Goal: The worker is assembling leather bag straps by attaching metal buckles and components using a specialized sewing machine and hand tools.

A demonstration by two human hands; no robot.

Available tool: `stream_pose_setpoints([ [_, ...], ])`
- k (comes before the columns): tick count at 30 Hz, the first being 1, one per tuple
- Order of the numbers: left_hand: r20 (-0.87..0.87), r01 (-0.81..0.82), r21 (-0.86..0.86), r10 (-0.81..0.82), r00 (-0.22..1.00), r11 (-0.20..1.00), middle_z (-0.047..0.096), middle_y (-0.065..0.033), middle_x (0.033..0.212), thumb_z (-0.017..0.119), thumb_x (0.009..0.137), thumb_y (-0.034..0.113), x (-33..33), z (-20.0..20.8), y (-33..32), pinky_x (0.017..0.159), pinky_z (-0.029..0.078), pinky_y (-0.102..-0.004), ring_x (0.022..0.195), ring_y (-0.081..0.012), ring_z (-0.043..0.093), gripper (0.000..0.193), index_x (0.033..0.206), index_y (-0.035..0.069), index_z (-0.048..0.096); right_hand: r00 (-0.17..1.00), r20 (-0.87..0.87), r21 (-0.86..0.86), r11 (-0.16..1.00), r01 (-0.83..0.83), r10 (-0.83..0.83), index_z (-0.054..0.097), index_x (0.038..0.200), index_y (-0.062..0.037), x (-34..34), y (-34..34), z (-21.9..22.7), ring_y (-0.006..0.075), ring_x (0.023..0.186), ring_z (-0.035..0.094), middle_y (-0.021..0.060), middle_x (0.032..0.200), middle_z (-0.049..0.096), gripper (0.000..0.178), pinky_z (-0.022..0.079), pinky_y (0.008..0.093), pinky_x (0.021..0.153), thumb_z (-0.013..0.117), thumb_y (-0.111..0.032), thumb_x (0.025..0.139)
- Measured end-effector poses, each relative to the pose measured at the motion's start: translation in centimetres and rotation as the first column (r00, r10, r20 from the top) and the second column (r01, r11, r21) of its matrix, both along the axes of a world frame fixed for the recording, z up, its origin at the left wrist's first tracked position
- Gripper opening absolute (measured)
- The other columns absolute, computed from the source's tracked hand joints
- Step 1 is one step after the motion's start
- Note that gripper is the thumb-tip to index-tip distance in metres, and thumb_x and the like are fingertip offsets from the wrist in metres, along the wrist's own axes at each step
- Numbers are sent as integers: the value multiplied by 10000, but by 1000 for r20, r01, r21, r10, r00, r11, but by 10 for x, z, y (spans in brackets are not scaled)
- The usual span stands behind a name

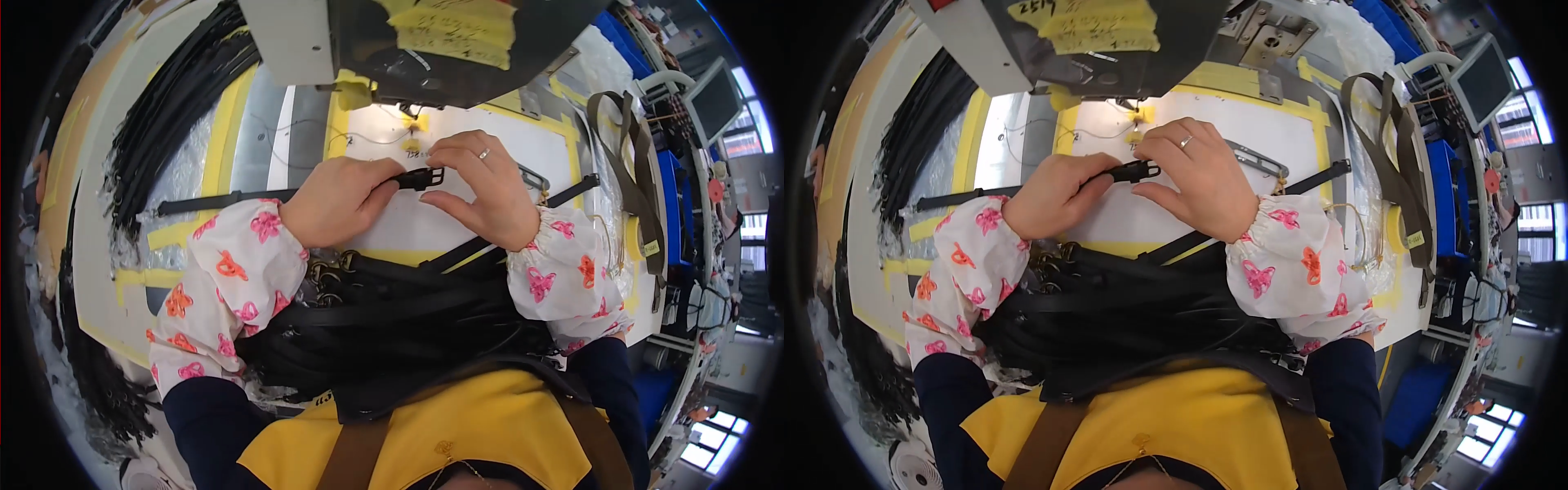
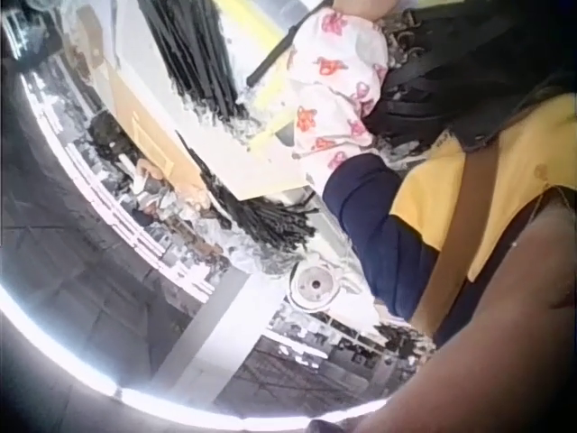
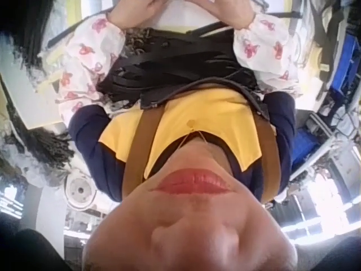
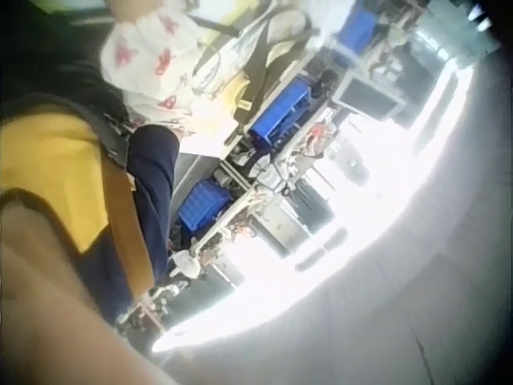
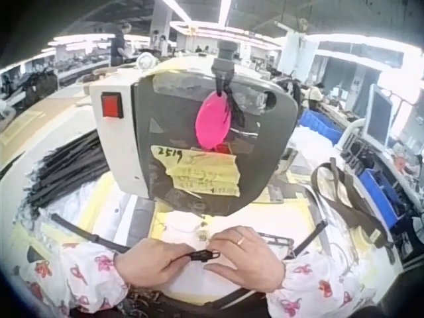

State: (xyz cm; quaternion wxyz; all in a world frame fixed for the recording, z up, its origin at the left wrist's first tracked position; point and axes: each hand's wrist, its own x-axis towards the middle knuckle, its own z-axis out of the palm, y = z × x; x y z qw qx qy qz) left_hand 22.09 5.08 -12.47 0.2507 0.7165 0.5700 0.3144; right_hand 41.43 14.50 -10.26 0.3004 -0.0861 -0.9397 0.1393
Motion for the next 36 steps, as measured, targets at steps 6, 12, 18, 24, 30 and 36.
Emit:
stream_pose_setpoints([
  [6, -36, 80, 34, -79, 996, 996, 604, -182, 772, 525, 798, 65, 3, 1, -4, 622, 457, -395, 693, -364, 573, 219, 1006, 5, 560, 999, 44, 2, 1000, 2, -2, 548, 874, -40, 1, -5, -10, 268, 803, 559, 76, 890, 592, 346, 437, 346, 710, 749, -38, 593],
  [12, -44, 84, 85, -80, 996, 993, 612, -159, 728, 530, 793, 89, 8, -7, -8, 610, 458, -436, 683, -357, 586, 189, 973, 40, 564, 996, 92, 12, 1000, 17, -18, 533, 867, -41, 0, -14, -10, 260, 846, 544, 71, 879, 561, 319, 422, 352, 757, 719, -61, 609],
  [18, -42, 160, 13, -159, 986, 987, 600, -168, 790, 539, 790, 49, 6, -7, -11, 603, 452, -354, 695, -333, 578, 223, 1007, 2, 559, 991, 103, -370, 928, -38, 82, 536, 860, -10, 0, -13, -17, 234, 836, 520, 78, 924, 560, 273, 420, 311, 730, 690, 46, 642],
  [24, 209, 172, -273, -117, 971, 946, 565, -79, 643, 586, 844, 149, 11, 11, -4, 534, 393, -241, 556, -111, 458, 174, 900, -15, 601, 993, 73, -648, 762, -20, 89, 540, 823, 6, -3, -24, -16, 175, 722, 544, 79, 821, 577, 260, 456, 278, 657, 734, 3, 649],
  [30, 208, 173, -254, -121, 971, 951, 545, -55, 597, 542, 887, 177, 10, 14, -5, 522, 395, -230, 527, -98, 452, 196, 837, -7, 585, 987, 160, -753, 646, 123, -1, 562, 780, 2, -4, -25, -13, 145, 541, 523, 65, 695, 574, 208, 434, 251, 524, 737, -95, 725],
  [36, 206, 294, -286, -241, 948, 912, 528, -64, 608, 471, 915, 154, 4, 12, -5, 528, 416, -251, 535, -157, 522, 174, 919, 2, 557, 938, 226, -723, 691, -18, 262, 585, 786, 5, 4, -12, -19, 111, 480, 464, 68, 575, 541, 217, 392, 241, 475, 641, -199, 834],
])
